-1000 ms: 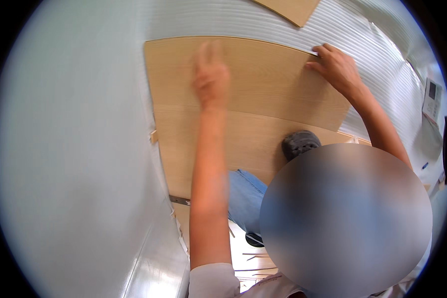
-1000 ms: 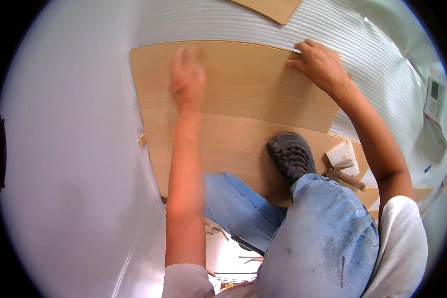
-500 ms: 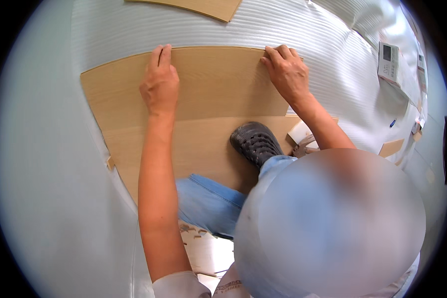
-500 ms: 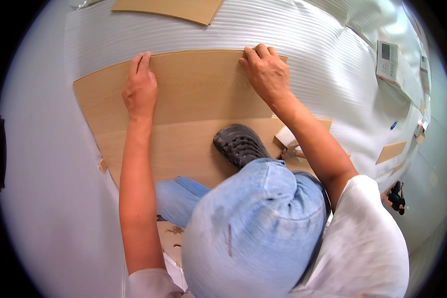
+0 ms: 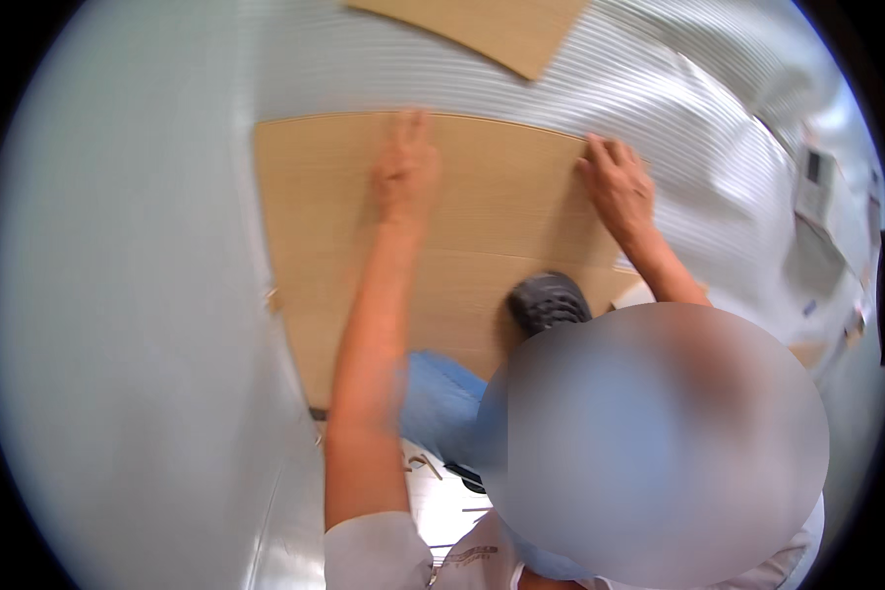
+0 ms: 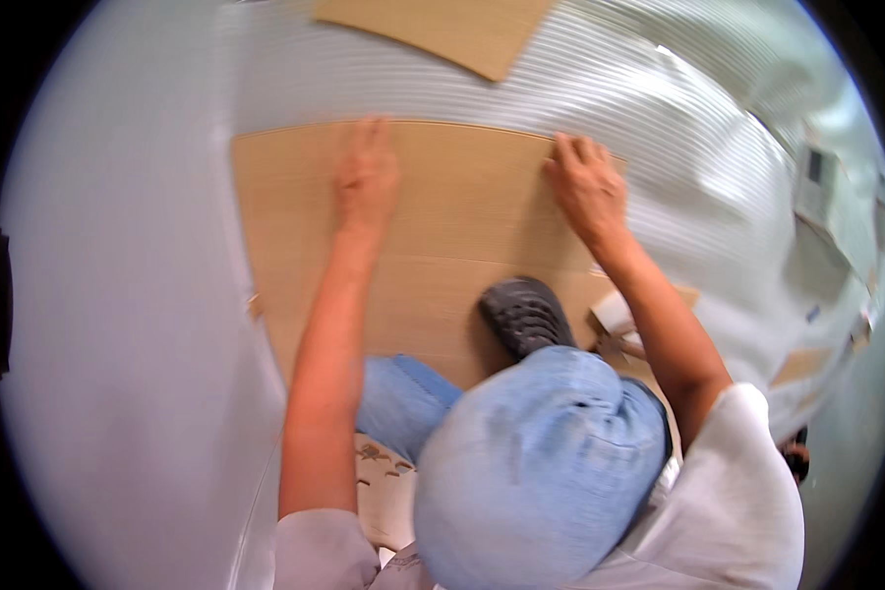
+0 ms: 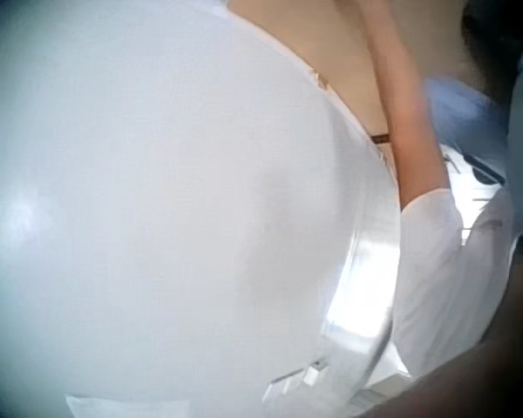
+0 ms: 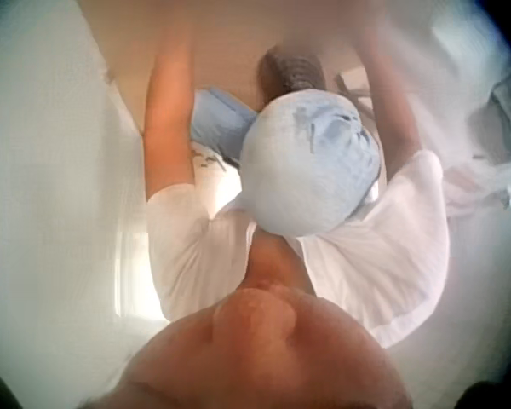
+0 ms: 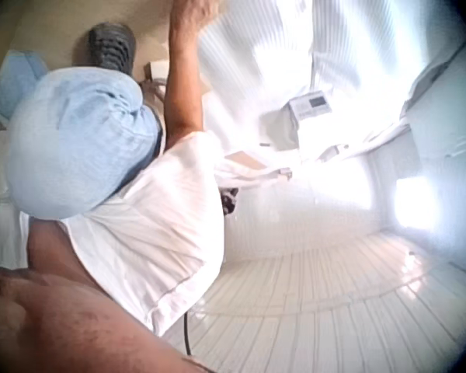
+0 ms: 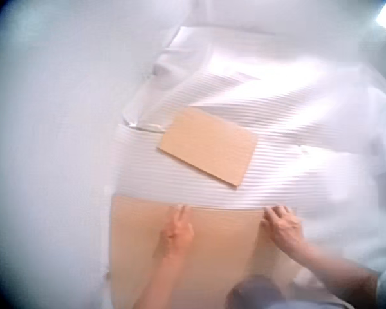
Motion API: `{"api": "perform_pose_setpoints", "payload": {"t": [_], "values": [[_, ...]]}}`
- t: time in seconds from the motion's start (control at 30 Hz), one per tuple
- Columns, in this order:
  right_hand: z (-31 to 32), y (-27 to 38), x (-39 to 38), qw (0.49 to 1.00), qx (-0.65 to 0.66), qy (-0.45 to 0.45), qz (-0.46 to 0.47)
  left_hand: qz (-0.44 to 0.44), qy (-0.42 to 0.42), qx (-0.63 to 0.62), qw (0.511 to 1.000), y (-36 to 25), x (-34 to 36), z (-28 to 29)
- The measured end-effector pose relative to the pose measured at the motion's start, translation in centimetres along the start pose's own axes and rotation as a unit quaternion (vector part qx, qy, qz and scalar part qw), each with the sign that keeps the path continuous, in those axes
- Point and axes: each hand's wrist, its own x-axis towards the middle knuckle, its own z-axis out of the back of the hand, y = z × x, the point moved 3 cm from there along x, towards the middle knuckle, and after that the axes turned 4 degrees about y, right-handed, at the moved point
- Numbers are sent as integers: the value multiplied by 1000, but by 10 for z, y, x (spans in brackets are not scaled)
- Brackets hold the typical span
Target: The person installs laminate flooring planks on a subfloor covered with a white underlayment. They position the planks, use a tapping block and hammer to secure them, and occasionally use a small block of wood to assist with alignment.
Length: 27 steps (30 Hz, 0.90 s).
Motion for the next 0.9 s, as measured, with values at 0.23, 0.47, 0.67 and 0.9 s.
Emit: {"api": "perform_pose_setpoints", "payload": {"t": [0.23, 0.47, 0.67, 0.9], "values": [[-14, 16, 4, 997, -19, -60, 38, 37, -4, -39, 999, -5, 6, 13], [-1, 13, 4, 1000, -16, -19, 7, 43, -11, -56, 997, -13, 2, 16], [-13, 12, 4, 998, -26, -38, 42, 33, -22, -34, 999, -10, 0, 9], [-17, -1, 0, 997, 58, -48, 35, 56, -76, -145, 985, 3, -9, 20]]}}
